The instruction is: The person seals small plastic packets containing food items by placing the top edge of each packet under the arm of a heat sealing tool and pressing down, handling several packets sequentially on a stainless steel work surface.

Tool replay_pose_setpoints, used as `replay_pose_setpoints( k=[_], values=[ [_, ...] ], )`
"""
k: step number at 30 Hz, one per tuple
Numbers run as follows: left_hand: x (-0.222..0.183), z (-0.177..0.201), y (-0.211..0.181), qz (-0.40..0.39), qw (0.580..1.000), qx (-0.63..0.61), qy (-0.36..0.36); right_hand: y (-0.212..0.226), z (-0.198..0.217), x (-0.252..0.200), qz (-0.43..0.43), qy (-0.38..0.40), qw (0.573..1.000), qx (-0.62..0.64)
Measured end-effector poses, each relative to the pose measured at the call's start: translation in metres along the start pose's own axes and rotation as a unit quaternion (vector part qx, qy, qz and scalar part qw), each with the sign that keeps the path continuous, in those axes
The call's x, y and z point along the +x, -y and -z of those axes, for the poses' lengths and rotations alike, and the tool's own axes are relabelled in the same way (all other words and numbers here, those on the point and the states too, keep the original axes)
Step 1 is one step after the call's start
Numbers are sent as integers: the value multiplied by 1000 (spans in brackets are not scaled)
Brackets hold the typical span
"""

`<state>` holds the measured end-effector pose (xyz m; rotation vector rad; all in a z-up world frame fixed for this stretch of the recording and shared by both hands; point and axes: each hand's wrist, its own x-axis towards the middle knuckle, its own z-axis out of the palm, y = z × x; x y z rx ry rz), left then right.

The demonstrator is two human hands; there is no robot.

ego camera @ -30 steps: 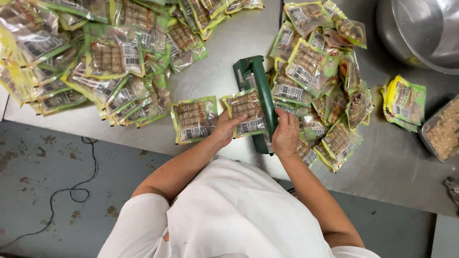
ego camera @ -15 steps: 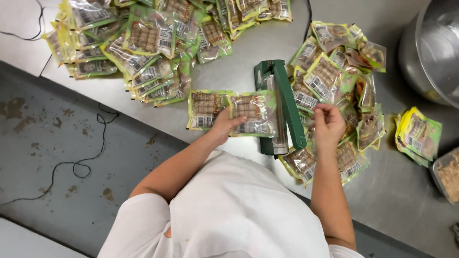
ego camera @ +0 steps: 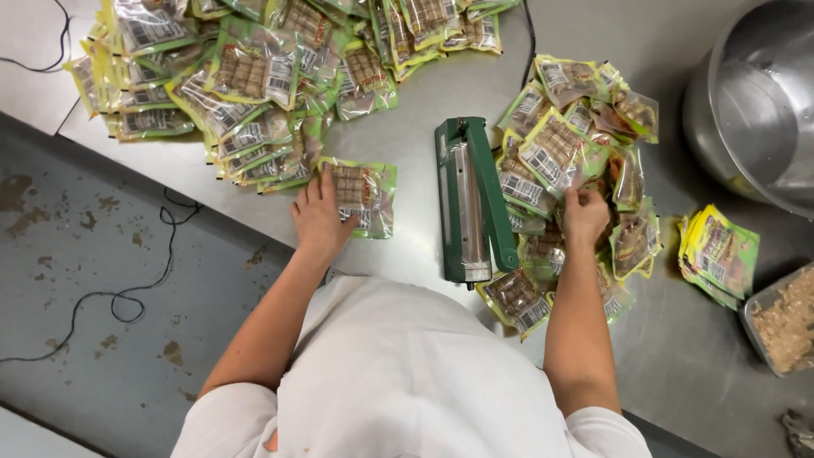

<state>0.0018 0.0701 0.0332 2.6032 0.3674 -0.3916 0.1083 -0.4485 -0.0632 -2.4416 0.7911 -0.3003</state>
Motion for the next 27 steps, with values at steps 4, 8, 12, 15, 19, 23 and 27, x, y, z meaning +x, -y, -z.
replay_pose_setpoints(
  k=[4,8,12,15,19,23,27],
  values=[
    [-4,-9,-3,-68,995,14,-75,-15,-16,35,9,6,996,87],
    [-5,-15,-10,-142,984,-29,-105,76,50,3,124,55,963,233],
    [-8,-36,-26,-227,957,-179,-35,188,159,-77,211,128,946,212],
    [-8,-14,-59,-212,896,-375,112,230,204,-110,199,211,911,295],
    [-10,-29,-68,-188,520,-677,486,236,213,-150,193,262,846,423],
    [-10,-52,-65,-137,292,-794,516,236,162,-185,208,298,805,470],
    [11,-74,-43,-44,550,-752,362,208,137,-178,303,235,917,113]
  ],
)
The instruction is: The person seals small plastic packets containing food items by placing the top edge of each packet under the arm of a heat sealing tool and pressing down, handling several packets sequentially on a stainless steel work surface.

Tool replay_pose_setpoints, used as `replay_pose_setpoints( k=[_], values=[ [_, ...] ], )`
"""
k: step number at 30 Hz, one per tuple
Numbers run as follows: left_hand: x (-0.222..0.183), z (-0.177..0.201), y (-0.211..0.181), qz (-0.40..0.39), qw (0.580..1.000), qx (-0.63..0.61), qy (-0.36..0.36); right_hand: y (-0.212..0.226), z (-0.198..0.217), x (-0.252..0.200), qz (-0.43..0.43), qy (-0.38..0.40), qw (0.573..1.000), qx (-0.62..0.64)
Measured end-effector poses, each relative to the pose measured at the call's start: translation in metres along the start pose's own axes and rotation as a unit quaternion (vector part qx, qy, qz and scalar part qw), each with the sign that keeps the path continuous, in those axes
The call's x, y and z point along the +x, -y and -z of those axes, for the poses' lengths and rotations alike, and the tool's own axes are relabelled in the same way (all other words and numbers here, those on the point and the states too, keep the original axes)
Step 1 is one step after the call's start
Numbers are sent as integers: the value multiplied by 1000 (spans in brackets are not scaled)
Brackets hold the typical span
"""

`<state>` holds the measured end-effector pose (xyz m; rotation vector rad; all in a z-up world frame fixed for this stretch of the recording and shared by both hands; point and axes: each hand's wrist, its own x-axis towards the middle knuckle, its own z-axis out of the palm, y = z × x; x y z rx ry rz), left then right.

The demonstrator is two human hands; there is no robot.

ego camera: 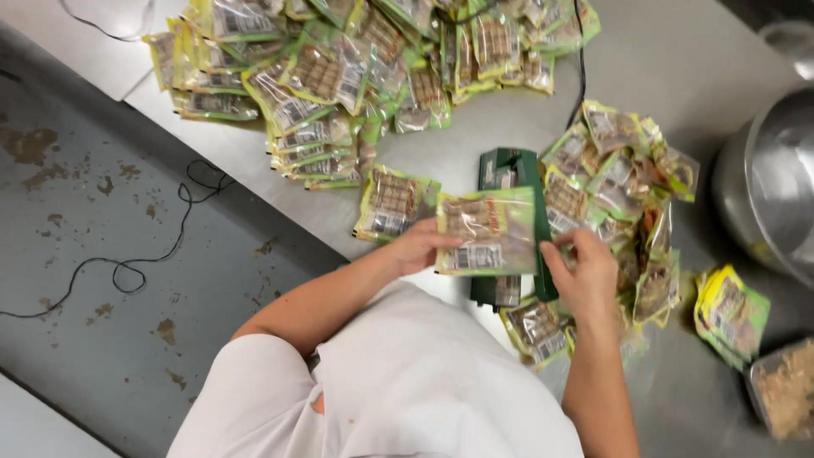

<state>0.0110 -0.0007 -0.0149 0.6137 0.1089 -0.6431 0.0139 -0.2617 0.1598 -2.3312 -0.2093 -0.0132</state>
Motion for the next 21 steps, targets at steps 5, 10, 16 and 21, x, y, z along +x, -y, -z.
replay_pose_setpoints(
  k=[5,10,16,21],
  values=[
    [6,4,16,17,992,49,-118,-2,-4,7,-101,59,985,-129],
    [20,-36,4,-14,991,107,-80,9,1,25,-102,52,974,-196],
    [45,-21,21,-62,991,78,-88,-50,-53,-7,-59,-35,987,-142],
    [54,16,40,-61,990,85,-90,-93,-99,-29,-30,-116,985,-122]
  ],
)
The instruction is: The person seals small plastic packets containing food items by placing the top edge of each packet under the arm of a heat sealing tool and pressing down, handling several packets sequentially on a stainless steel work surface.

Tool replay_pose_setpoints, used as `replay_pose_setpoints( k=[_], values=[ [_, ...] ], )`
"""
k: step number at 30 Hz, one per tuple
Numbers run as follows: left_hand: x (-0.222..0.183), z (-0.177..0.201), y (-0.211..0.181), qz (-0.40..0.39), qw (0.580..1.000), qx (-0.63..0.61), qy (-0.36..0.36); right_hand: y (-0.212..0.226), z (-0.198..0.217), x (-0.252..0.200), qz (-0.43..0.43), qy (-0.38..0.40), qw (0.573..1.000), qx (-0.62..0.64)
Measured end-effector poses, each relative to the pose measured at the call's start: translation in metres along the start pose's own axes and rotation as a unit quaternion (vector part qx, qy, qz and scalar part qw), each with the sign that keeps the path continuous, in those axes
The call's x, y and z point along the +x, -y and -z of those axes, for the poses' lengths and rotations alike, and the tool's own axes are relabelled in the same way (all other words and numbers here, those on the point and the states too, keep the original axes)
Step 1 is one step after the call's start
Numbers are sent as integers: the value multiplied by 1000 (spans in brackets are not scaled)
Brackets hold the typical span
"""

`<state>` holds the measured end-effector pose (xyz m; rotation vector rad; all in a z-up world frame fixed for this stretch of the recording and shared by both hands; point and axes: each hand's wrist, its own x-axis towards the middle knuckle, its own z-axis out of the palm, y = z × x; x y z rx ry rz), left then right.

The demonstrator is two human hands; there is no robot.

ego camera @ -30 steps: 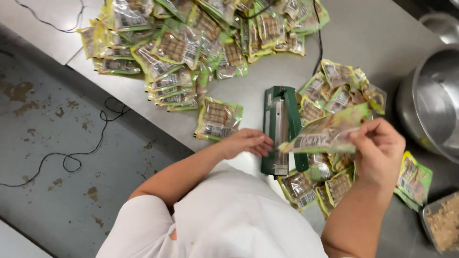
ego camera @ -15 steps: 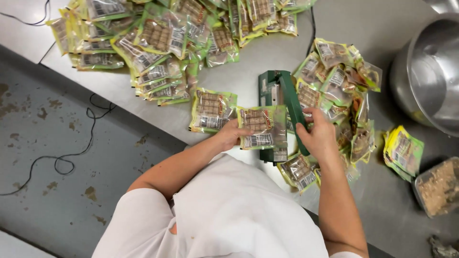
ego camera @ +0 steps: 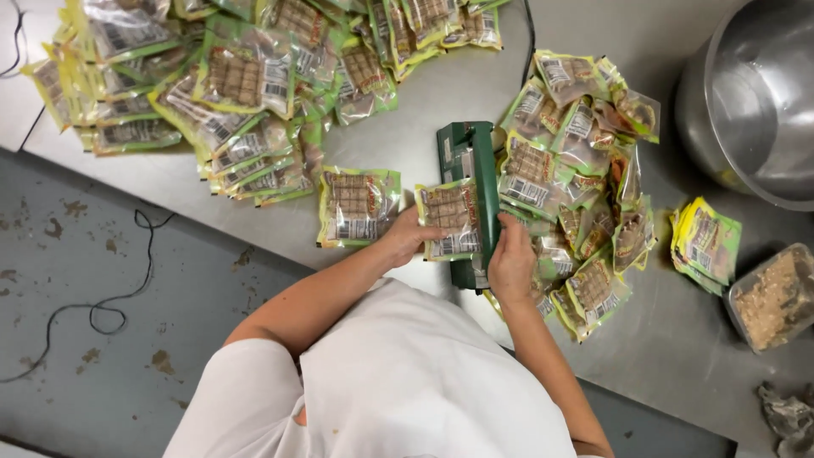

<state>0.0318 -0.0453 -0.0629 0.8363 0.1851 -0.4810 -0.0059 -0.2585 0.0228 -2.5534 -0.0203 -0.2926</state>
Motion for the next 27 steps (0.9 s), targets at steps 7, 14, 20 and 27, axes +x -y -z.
replay_pose_setpoints(
  k=[7,14,20,27],
  values=[
    [11,16,24,20,1000,-2,1,-18,-16,-2,118,-73,989,-49],
    [6,0,11,29,999,-19,-28,-12,-12,0,114,-59,991,-28],
    [1,-2,10,33,997,-63,-40,-21,-17,0,130,-51,989,-46],
    [-5,-7,-1,61,994,-71,-65,-27,-20,-3,132,-45,989,-51]
  ],
)
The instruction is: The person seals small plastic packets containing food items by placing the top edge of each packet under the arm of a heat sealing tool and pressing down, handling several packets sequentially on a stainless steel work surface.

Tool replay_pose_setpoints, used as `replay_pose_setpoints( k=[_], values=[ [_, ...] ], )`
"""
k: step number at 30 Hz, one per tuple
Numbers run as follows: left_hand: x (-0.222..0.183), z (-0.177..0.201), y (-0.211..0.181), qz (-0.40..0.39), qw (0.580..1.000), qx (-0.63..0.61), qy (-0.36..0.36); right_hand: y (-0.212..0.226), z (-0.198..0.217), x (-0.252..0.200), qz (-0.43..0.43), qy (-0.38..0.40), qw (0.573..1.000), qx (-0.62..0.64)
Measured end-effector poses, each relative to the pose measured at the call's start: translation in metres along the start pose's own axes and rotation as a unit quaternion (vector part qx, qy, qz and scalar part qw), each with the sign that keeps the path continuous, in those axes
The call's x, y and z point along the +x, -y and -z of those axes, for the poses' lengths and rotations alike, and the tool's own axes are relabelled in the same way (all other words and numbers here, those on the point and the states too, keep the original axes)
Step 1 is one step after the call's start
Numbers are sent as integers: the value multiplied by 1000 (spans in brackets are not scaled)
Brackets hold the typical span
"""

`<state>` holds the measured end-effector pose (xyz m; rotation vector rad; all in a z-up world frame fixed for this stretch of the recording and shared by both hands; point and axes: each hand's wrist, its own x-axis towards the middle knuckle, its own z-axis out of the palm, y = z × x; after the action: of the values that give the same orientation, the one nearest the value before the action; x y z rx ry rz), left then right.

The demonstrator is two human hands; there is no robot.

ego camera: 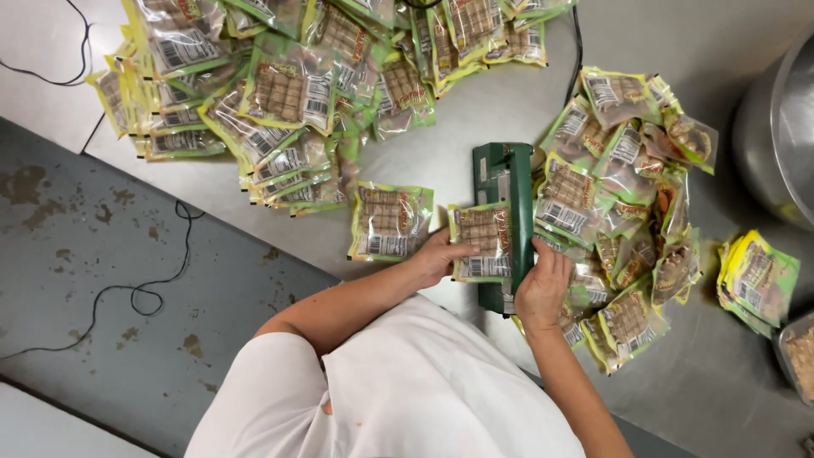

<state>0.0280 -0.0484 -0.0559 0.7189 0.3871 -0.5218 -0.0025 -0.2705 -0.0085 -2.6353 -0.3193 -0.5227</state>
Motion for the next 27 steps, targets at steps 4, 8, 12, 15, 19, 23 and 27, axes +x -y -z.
replay_pose_setpoints(
  k=[4,8,12,15,19,23,27],
  values=[
    [10,11,8,17,1000,7,-16,0,-1,4,5,-14,1000,0],
    [11,9,13,15,1000,-3,-13,4,1,6,10,-21,1000,-1],
    [14,12,23,-41,998,36,4,11,7,11,-13,-28,999,8],
    [8,16,32,-70,996,56,8,17,17,6,-22,-38,999,12],
    [3,31,34,-96,992,78,0,-7,48,24,-6,-74,997,-24],
    [-40,40,-4,-109,986,122,-20,72,102,50,78,-117,990,-17],
    [-88,51,-78,-136,934,306,-127,131,52,52,97,-56,983,148]
  ],
)
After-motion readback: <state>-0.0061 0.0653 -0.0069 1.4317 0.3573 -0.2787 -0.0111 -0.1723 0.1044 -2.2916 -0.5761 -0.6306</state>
